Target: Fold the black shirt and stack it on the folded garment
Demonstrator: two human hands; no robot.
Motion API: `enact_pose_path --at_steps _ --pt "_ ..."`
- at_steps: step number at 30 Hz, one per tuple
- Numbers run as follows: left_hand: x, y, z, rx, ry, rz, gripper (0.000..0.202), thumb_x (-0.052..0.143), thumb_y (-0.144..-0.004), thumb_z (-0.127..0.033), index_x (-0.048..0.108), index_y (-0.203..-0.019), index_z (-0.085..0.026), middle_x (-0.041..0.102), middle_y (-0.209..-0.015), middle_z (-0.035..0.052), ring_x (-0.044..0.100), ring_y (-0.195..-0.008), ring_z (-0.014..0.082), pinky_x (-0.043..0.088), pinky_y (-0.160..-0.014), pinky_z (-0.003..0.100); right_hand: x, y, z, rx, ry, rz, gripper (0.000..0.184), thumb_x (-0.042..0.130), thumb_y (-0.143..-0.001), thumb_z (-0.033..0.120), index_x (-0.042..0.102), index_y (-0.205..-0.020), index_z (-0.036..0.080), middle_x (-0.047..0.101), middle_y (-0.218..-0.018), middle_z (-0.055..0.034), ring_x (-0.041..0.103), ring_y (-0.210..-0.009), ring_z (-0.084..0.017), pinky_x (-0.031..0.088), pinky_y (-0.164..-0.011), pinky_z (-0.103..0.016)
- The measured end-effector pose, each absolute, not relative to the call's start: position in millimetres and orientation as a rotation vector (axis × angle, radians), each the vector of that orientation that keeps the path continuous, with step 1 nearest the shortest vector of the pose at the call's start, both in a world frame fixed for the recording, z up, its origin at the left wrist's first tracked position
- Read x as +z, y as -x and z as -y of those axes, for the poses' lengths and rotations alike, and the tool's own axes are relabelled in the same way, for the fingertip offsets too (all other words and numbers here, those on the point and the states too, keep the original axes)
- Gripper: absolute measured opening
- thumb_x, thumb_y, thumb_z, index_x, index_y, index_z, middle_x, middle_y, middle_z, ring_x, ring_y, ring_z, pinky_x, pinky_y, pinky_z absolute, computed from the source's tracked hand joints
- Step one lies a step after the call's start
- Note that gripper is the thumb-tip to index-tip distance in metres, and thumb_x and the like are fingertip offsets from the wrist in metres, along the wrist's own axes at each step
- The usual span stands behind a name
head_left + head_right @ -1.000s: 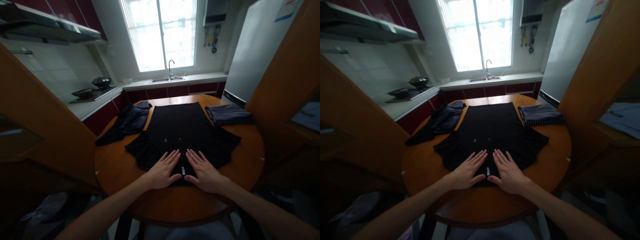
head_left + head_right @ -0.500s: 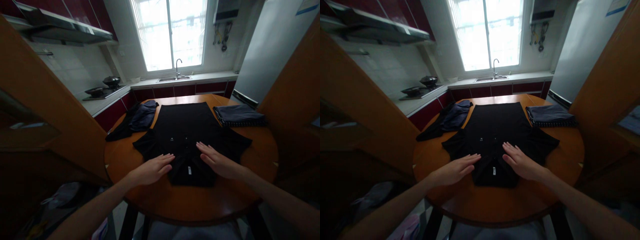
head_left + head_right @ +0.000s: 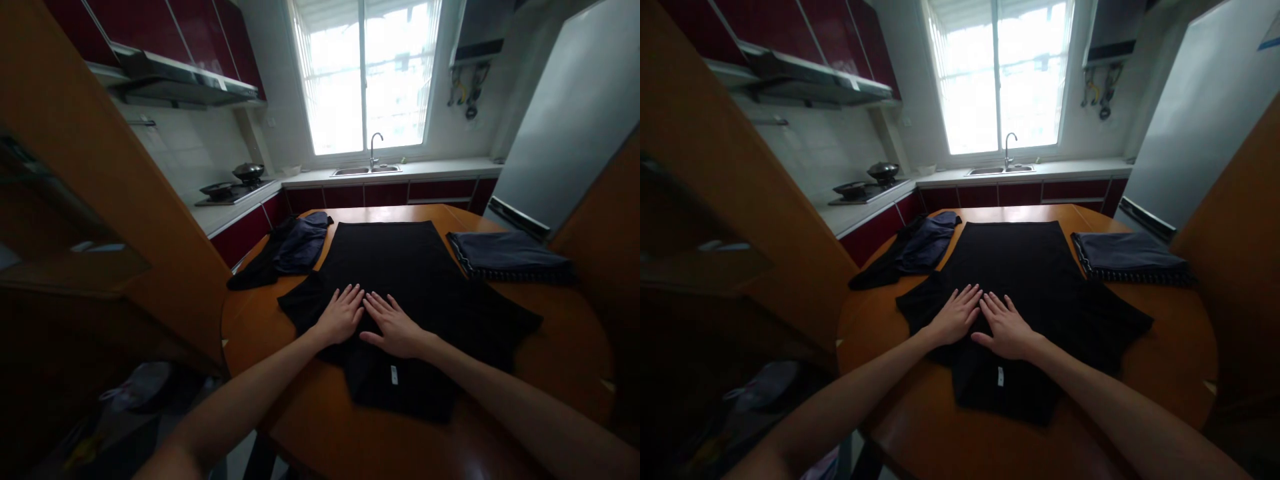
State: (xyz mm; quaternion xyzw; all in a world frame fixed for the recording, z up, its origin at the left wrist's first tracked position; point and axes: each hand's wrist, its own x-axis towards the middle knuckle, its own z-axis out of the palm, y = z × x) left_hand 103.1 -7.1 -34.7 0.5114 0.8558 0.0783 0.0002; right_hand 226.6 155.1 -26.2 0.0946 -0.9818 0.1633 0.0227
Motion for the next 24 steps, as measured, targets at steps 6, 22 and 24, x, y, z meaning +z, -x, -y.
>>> enact_pose_path --at_steps 6,22,24 --pt "-23.3 -82.7 9.6 0.359 -1.542 -2.562 0.058 0.042 -0.103 -0.046 0.035 -0.154 -0.019 0.026 -0.163 0.0130 0.018 -0.151 0.0300 0.017 -0.119 0.057 -29.7 -227.9 -158.2 0.503 -0.306 3.001 0.091 0.049 -0.088 0.068 0.032 -0.155 0.008 0.023 -0.162 -0.0195 0.018 -0.151 -0.031 0.011 -0.122 -0.054" --pt "29.8 -101.5 55.0 0.364 -1.549 -1.763 0.037 0.090 -0.065 -0.027 0.064 -0.089 -0.018 0.060 -0.082 -0.0038 0.054 -0.070 0.0116 0.043 -0.060 0.021 9.9 -283.5 -88.8 0.508 -0.575 2.974 0.033 0.071 -0.079 0.046 0.067 -0.095 0.018 0.066 -0.104 -0.0087 0.058 -0.099 -0.026 0.043 -0.088 -0.040" --pt "29.9 -104.1 53.1 0.324 -1.590 -1.755 0.033 0.087 -0.065 -0.022 0.063 -0.087 -0.018 0.059 -0.082 -0.0039 0.053 -0.070 0.0114 0.042 -0.060 0.021 7.7 -282.8 -88.3 0.520 -0.561 2.989 0.022 0.066 -0.082 0.038 0.067 -0.091 0.017 0.067 -0.101 -0.0086 0.059 -0.097 -0.025 0.043 -0.089 -0.038"
